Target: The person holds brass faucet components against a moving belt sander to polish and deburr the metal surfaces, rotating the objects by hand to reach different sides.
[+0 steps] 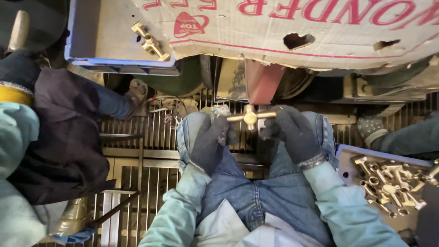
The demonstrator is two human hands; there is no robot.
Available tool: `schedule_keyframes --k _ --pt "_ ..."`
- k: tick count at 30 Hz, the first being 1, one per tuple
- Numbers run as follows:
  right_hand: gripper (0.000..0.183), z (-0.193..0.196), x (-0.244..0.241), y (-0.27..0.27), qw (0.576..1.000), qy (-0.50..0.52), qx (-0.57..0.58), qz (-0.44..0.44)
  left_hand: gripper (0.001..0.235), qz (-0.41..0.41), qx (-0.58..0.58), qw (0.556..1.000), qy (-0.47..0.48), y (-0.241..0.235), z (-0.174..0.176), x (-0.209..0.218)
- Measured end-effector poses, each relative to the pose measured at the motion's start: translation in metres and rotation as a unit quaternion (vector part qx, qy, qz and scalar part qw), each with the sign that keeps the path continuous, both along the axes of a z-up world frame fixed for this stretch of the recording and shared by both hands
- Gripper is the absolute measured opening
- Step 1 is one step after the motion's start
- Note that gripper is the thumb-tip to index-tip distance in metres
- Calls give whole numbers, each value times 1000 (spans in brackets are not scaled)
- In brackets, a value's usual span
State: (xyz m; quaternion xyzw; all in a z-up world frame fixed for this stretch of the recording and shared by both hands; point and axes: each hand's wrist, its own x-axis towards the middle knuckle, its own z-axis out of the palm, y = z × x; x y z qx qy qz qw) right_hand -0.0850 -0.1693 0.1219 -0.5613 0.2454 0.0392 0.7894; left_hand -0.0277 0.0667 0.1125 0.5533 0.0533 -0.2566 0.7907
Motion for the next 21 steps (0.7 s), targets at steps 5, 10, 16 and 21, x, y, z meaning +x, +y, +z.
schedule_keyframes --k 5,10,16,21 --pt "27 -9 24 6 955 -73 -271 97 23 52 -71 987 130 -17 -1 20" --pt "25 -21 40 9 790 -134 -556 221 22 37 -21 998 56 -23 4 20" --pt "19 -60 57 12 726 -102 -621 276 24 63 76 995 23 -44 18 14" --pt "22 -118 52 4 744 -38 -598 295 34 101 228 958 -140 -66 16 6"
